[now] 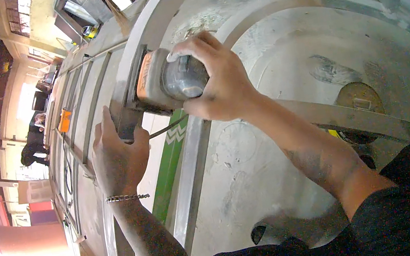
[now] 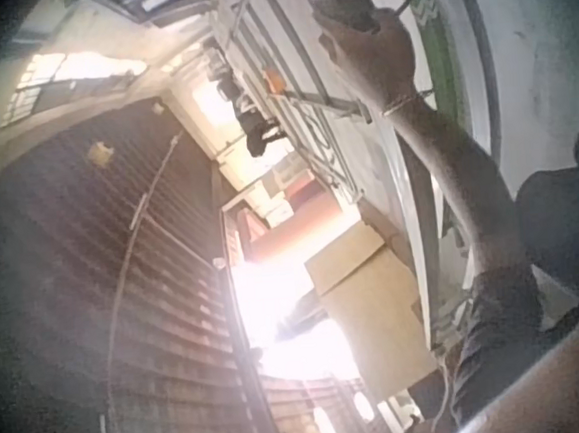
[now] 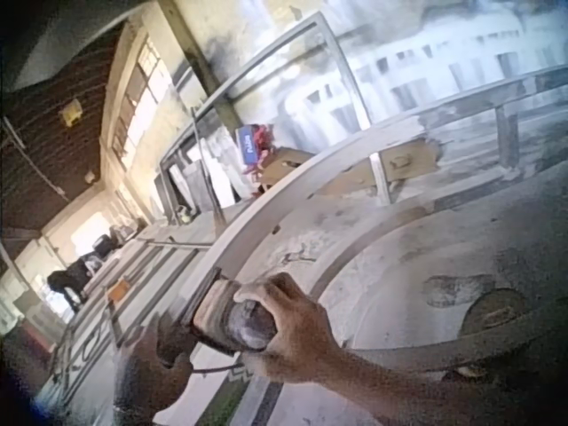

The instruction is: The person sands the metal frame structure using an electric palm sander while holding the frame in place with their hand.

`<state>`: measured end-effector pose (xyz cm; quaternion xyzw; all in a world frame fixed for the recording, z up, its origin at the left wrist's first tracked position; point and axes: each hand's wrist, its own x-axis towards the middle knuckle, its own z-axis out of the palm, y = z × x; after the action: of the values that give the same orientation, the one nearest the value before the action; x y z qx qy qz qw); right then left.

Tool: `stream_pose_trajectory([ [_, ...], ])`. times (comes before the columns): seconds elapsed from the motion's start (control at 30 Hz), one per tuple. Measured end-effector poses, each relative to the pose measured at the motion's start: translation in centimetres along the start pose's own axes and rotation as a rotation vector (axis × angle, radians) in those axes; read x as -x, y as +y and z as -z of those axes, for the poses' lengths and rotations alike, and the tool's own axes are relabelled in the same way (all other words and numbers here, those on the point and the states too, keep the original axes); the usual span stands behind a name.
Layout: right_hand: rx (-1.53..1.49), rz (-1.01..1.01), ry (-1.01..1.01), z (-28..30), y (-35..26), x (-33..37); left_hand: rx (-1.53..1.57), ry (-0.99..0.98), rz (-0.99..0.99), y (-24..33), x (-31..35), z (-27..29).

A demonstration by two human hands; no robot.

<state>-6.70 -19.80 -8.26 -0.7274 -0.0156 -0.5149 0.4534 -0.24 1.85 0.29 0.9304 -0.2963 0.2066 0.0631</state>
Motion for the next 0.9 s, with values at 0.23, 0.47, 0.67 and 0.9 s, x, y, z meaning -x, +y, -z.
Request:
stream_pose_trajectory([
  [0.23,-0.019,0.064,0.036,-0.2,0.1,0.1,0.011,0.004,0.008,0.1,0.1,0.1],
  [0.47,0.037,0.010,0.053,0.5,2.0,-1.9,-0.030,-0.007,0.021,0.6,0.1,0.3],
  [0.67,0.067,0.015,0.082,1.1,4.1,-3.5,-0.007,0.010,0.010,0.0,0.1,0.0],
  [0.9,0.121,-0.071,0.152,1.2,5.1,-4.6,-0.032,-0.012,0.043,1.3,0.2,0.8],
])
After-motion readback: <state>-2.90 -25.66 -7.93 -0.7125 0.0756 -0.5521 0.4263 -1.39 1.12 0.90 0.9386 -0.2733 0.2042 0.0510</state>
